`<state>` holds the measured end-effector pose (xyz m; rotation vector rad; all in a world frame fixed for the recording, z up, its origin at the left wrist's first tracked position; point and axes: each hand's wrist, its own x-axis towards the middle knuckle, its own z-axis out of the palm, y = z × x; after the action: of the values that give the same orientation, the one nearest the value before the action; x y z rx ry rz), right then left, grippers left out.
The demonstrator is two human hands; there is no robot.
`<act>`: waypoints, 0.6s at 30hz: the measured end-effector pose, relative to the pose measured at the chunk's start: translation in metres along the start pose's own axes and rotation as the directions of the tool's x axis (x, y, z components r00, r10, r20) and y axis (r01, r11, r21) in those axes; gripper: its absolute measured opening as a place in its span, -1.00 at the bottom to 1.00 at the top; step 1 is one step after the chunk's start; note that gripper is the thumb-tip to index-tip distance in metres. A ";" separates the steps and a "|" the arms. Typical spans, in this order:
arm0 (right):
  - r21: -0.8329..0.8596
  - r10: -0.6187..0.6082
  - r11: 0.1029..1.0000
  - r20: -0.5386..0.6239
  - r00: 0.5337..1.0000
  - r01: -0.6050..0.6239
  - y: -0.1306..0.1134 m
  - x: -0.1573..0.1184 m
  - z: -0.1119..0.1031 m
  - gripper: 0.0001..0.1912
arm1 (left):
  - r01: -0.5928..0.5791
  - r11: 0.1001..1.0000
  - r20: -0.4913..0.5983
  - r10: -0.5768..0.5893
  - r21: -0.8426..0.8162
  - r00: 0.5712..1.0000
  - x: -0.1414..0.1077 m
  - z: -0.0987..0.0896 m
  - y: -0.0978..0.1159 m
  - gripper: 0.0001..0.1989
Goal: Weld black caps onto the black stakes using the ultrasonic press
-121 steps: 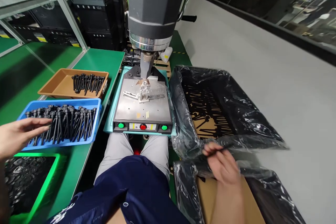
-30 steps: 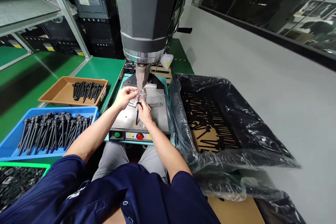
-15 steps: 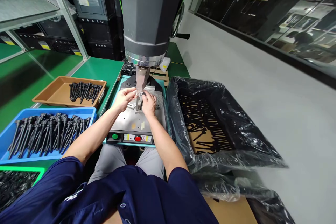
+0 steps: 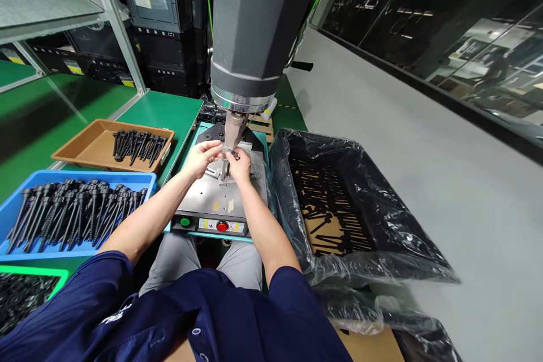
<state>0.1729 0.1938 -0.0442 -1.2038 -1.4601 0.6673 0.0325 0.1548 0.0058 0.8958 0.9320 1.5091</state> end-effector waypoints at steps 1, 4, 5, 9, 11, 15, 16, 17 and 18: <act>0.018 0.008 1.000 0.015 1.000 -0.008 0.000 0.001 -0.001 -0.67 | 0.004 1.000 -0.001 -0.004 0.004 1.000 0.000 0.000 0.000 -0.67; 0.040 -0.003 0.999 0.056 0.998 0.001 0.000 0.002 -0.006 -0.65 | 0.011 1.000 -0.004 -0.011 0.006 1.000 0.000 -0.001 -0.001 -0.66; 0.040 -0.007 0.999 0.058 0.998 0.004 0.000 0.001 -0.007 -0.65 | 0.012 1.000 -0.006 -0.012 0.004 1.000 0.001 -0.002 -0.001 -0.66; 0.122 -0.015 0.992 0.022 1.000 0.012 0.006 0.002 -0.004 -0.69 | 0.010 1.000 -0.003 -0.010 -0.006 1.000 -0.001 -0.004 -0.005 -0.61; 0.250 0.029 0.968 -0.010 1.000 -0.026 0.013 0.004 -0.001 -0.70 | 0.005 1.000 -0.008 -0.005 0.002 1.000 -0.003 -0.006 -0.008 -0.57; 0.494 0.340 0.811 0.036 0.940 -0.313 0.035 0.016 0.002 -0.67 | 0.011 0.999 -0.011 -0.010 0.037 1.000 -0.012 -0.006 -0.019 -0.50; 0.520 0.385 0.772 0.074 0.920 -0.365 0.041 0.021 0.002 -0.69 | 0.017 0.999 -0.012 -0.016 0.040 1.000 -0.014 -0.006 -0.022 -0.49; 0.537 0.395 0.749 0.111 0.912 -0.389 0.046 0.026 0.002 -0.73 | 0.025 0.999 -0.018 -0.024 0.039 1.000 -0.017 -0.005 -0.025 -0.49; 0.546 0.379 0.742 0.139 0.915 -0.390 0.049 0.032 0.002 -0.76 | 0.032 0.999 -0.026 -0.031 0.036 0.999 -0.019 -0.003 -0.028 -0.49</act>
<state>0.1898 0.2399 -0.0766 -1.0194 -0.9110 1.3002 0.0428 0.1380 -0.0222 0.8857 0.9908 1.4843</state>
